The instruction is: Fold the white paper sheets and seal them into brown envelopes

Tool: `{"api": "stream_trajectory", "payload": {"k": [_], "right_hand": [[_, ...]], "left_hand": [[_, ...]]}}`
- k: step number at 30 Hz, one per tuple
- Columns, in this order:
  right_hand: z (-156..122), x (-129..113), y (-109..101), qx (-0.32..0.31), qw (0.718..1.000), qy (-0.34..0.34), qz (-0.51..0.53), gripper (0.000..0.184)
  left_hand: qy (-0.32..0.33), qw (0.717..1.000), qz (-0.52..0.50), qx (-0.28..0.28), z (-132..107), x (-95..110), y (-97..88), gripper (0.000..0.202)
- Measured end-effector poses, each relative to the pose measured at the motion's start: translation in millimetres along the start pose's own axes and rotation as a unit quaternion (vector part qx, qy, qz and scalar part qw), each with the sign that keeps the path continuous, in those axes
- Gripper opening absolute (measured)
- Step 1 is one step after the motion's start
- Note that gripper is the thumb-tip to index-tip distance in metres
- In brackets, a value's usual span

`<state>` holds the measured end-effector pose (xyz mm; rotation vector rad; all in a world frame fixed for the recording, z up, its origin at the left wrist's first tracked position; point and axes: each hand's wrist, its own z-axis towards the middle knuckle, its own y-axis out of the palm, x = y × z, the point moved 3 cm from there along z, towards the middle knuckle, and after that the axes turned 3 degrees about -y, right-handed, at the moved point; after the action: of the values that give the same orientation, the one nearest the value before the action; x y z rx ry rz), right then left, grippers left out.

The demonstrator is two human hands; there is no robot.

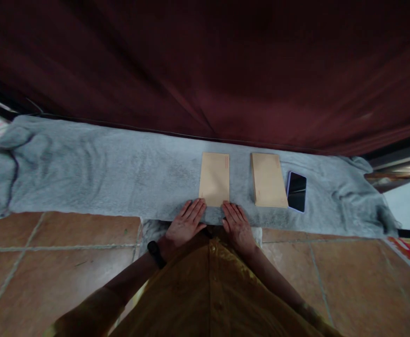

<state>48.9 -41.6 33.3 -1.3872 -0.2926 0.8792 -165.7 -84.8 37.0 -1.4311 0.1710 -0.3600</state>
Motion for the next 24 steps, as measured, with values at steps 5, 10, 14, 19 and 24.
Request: {"api": "stream_trajectory", "payload": {"k": [5, 10, 14, 19, 24], "right_hand": [[-1, 0, -6, 0.0, 1.0, 0.006, 0.01, 0.054], [-1, 0, -6, 0.002, 1.0, 0.009, 0.014, 0.053], [-3, 1, -3, 0.007, 1.0, 0.008, 0.017, 0.054], [-4, 2, 0, 0.006, 1.0, 0.006, 0.013, 0.054], [-3, 2, -1, 0.003, 1.0, 0.006, 0.013, 0.053]], "left_hand": [[-0.003, 1.0, -0.002, -0.001, -2, -1, 0.8, 0.069], [-0.012, 1.0, 0.001, -0.017, 3, 3, 3.6, 0.074], [0.011, 0.999, -0.005, -0.029, 16, 13, 4.6, 0.072], [0.047, 0.998, -0.011, -0.039, 29, 26, 6.8, 0.068], [0.054, 0.998, -0.008, -0.034, 30, 25, 8.6, 0.066]]}}
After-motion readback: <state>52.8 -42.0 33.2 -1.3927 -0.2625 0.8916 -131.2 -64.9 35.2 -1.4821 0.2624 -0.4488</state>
